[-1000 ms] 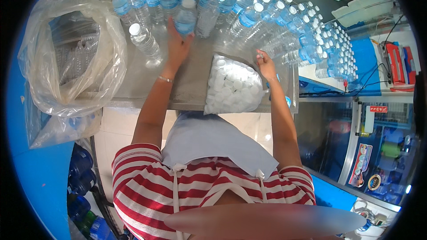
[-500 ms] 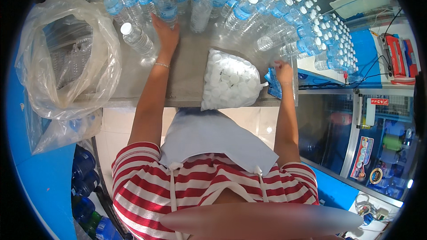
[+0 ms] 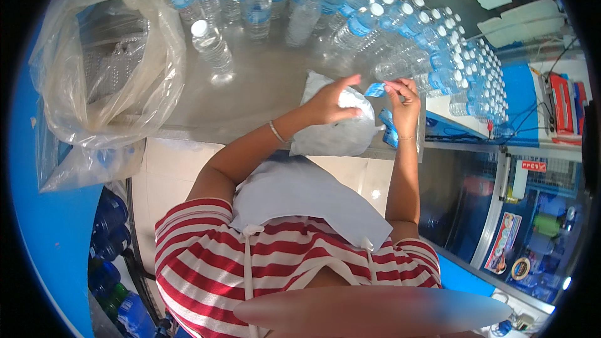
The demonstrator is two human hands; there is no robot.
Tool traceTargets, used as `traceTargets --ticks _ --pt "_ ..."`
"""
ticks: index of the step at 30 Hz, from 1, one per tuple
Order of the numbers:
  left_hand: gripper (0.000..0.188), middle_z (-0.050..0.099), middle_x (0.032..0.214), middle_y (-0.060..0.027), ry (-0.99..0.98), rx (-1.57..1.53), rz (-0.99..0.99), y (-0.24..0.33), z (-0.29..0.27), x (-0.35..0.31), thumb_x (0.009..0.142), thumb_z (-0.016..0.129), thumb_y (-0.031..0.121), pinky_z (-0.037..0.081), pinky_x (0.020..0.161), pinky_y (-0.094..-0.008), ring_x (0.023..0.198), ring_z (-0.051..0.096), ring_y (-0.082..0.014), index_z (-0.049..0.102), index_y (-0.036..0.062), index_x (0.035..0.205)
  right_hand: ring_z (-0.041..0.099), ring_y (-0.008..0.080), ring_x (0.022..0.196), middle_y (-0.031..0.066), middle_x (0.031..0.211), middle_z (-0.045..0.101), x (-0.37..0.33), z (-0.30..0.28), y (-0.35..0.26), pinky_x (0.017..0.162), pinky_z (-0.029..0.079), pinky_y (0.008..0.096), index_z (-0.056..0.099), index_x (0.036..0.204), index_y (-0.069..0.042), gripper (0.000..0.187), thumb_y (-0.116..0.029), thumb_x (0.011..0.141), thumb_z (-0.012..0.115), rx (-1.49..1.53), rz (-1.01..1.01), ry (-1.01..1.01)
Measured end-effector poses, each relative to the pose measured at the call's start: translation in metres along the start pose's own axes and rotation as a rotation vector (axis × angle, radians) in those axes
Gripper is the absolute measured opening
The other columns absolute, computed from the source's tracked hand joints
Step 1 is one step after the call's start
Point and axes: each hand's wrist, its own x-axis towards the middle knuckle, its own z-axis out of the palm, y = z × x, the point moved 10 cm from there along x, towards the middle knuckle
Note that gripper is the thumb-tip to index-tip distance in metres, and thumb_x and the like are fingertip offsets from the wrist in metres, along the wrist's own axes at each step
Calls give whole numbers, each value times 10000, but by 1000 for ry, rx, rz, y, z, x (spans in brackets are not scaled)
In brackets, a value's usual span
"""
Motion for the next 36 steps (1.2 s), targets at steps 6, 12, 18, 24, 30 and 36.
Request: traceTargets --ticks 6,12,18,24,30,36 --pt "161 668 792 -18 236 -381 -328 -32 -41 -13 881 679 149 500 647 -248 720 607 -74 696 11 960 543 116 900 31 997 575 22 82 -74 748 460 241 700 1039 -48 245 -33 798 744 406 32 -176" --pt "231 680 773 -53 430 1 -456 -11 -139 -61 823 738 151 517 644 -261 676 621 -97 676 -29 954 519 54 627 -32 688 553 20 184 -80 565 413 211 600 931 -40 147 -132 875 701 568 354 -482" --pt "441 680 1036 -118 902 549 -30 87 -243 -110 761 786 153 508 782 -307 898 647 -198 605 -2 1133 528 73 623 -19 719 554 78 224 -182 561 406 235 616 960 -80 130 -193 907 650 534 -22 -494" --pt "818 587 1183 -186 787 847 185 94 -292 -77 683 802 169 472 907 -423 1025 588 -390 388 35 1376 599 226 776 56 952 596 87 284 -299 687 461 378 638 1041 -174 197 -201 847 657 -82 -801 -470" --pt "868 566 1229 -230 755 607 -60 28 -303 -94 705 795 173 461 935 -444 1112 567 -401 321 23 1416 597 200 862 62 1003 576 98 301 -294 742 484 336 656 1088 -130 218 -172 876 632 77 -657 -539" --pt "899 536 1293 -237 735 652 -98 -2 -301 -103 717 808 195 448 974 -421 1194 539 -382 290 55 1438 602 239 912 88 1044 568 107 300 -277 812 503 351 662 1133 -133 263 -181 875 650 204 -551 -559"
